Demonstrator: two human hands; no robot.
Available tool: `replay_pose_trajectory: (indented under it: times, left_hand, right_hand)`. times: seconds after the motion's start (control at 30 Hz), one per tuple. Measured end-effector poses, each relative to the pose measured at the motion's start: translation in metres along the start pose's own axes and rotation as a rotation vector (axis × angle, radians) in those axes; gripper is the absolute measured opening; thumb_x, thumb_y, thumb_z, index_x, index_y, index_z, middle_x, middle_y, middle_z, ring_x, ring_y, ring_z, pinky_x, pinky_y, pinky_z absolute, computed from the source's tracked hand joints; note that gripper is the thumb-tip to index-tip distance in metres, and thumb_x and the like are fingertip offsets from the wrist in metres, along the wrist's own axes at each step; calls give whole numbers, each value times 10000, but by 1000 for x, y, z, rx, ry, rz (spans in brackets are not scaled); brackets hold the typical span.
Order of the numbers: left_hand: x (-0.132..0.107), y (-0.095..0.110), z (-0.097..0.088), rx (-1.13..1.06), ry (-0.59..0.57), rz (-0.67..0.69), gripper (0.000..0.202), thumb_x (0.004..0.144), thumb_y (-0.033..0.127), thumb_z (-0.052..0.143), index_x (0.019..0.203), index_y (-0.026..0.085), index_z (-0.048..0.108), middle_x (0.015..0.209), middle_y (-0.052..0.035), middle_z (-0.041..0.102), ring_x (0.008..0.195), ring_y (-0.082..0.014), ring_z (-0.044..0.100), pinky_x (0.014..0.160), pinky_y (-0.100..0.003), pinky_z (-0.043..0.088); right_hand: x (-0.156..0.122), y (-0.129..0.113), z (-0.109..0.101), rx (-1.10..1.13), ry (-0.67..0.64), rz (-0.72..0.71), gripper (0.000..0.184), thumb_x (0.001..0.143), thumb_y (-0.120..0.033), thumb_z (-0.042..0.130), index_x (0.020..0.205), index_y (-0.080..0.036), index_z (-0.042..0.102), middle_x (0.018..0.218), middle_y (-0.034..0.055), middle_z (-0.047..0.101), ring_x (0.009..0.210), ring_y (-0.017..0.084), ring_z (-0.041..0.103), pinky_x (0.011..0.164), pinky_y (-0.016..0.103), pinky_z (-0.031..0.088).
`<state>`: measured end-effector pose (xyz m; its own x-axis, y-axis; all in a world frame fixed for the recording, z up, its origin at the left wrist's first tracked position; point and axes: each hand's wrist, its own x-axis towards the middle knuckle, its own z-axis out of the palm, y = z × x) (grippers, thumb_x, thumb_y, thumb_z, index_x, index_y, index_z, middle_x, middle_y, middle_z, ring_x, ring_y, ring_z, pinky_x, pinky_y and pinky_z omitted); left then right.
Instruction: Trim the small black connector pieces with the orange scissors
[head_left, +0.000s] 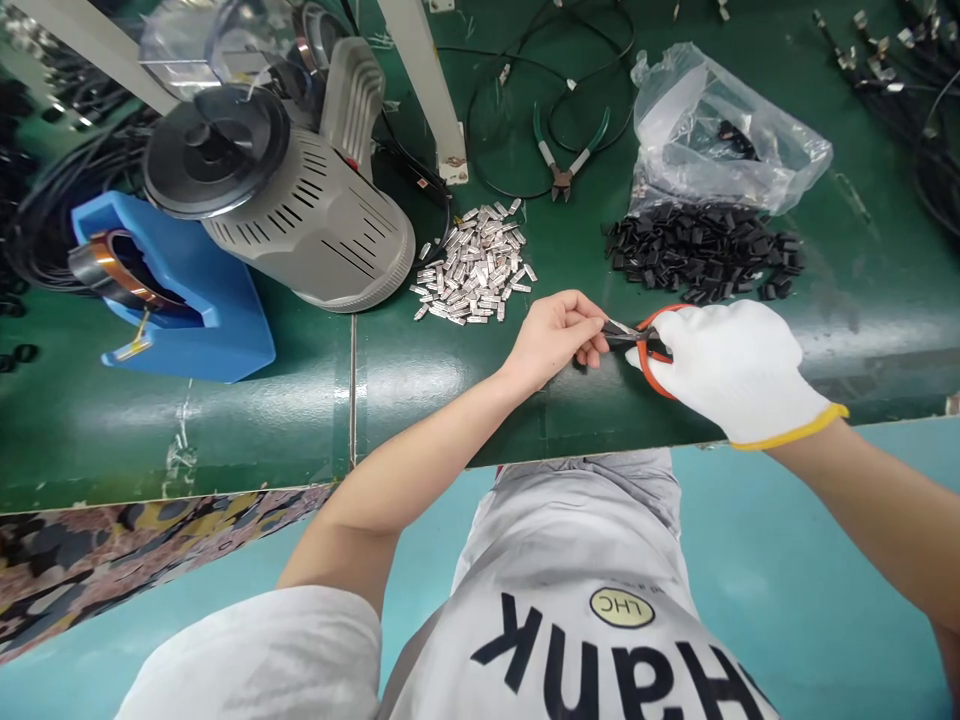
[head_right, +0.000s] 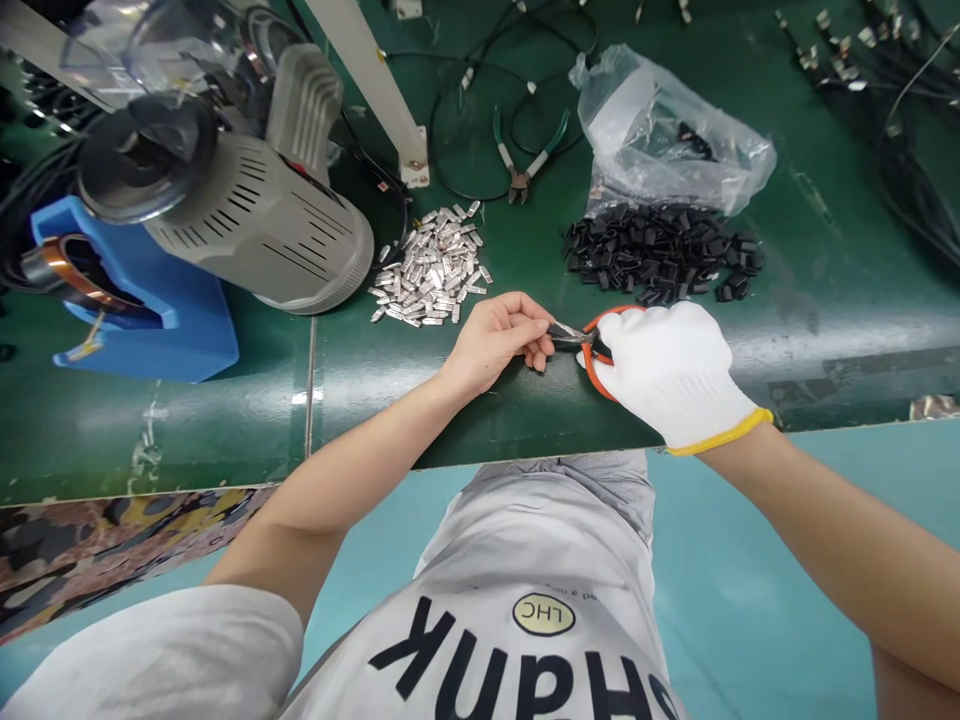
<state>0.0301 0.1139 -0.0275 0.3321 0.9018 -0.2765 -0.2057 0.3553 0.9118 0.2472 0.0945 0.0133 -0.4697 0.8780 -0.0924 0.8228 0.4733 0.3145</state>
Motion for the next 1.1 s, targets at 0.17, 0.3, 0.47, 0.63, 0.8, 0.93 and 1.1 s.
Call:
replay_pose_trajectory:
  times: [0.17, 0.3, 0.47, 0.63, 0.8, 0.93, 1.1]
  left_hand:
    - [-1, 1, 1, -10, 10, -7, 105, 856, 175, 671, 829, 140, 575, 612, -13, 698, 459, -103, 628, 473, -202, 455]
    - [-1, 2, 1, -7, 20, -14, 125, 855, 190, 684, 827, 144, 571, 607, -10, 698, 449, -98, 625, 467, -196, 446]
    - [-1, 2, 0, 0, 25, -36, 161, 855, 216, 702, 827, 148, 559, 623, -23, 710, 477, -121, 664, 475, -200, 467]
    - [0, 3, 0, -22, 19, -62, 193, 850, 229, 724, 827, 149, 550, 631, -26, 715, 489, -130, 678, 480, -202, 483]
    - [-1, 6, -2, -40, -3, -84, 188, 848, 210, 721, 828, 146, 545, 636, -29, 714, 502, -140, 689, 490, -213, 509]
    - [0, 7, -4, -50, -28, -100, 181, 849, 202, 718, 821, 140, 551, 640, -37, 713, 511, -149, 697, 498, -222, 527]
    - [1, 6, -5, -58, -34, -102, 176, 854, 206, 716, 829, 139, 555, 655, -44, 721, 520, -152, 704, 510, -229, 542]
  right_hand:
    - [1, -3, -1, -8, 8, 8, 506, 999, -503, 304, 983, -148, 665, 710, 111, 594, 644, 237, 522, 664, 367, 118]
    - [2, -4, -2, 2, -12, -7, 541, 1000, -519, 285, 997, -139, 670, 722, 123, 610, 635, 235, 518, 658, 364, 120]
    - [2, -2, 0, 24, -28, -5, 591, 1003, -560, 267, 982, -135, 676, 702, 131, 618, 619, 229, 513, 651, 358, 111]
    - [-1, 0, 5, 40, -61, -2, 621, 990, -626, 292, 989, -138, 677, 670, 128, 611, 632, 244, 533, 655, 350, 105]
    - [-3, 1, 9, 64, -69, -17, 655, 992, -646, 280, 1036, -129, 679, 668, 119, 625, 635, 244, 551, 665, 343, 120]
    - [-3, 0, 5, 59, -60, 10, 671, 973, -696, 293, 1053, -155, 683, 673, 107, 634, 643, 251, 574, 655, 342, 115]
    - [0, -3, -4, 98, -77, 27, 650, 948, -722, 336, 1001, -175, 684, 732, 112, 675, 672, 253, 600, 648, 340, 120]
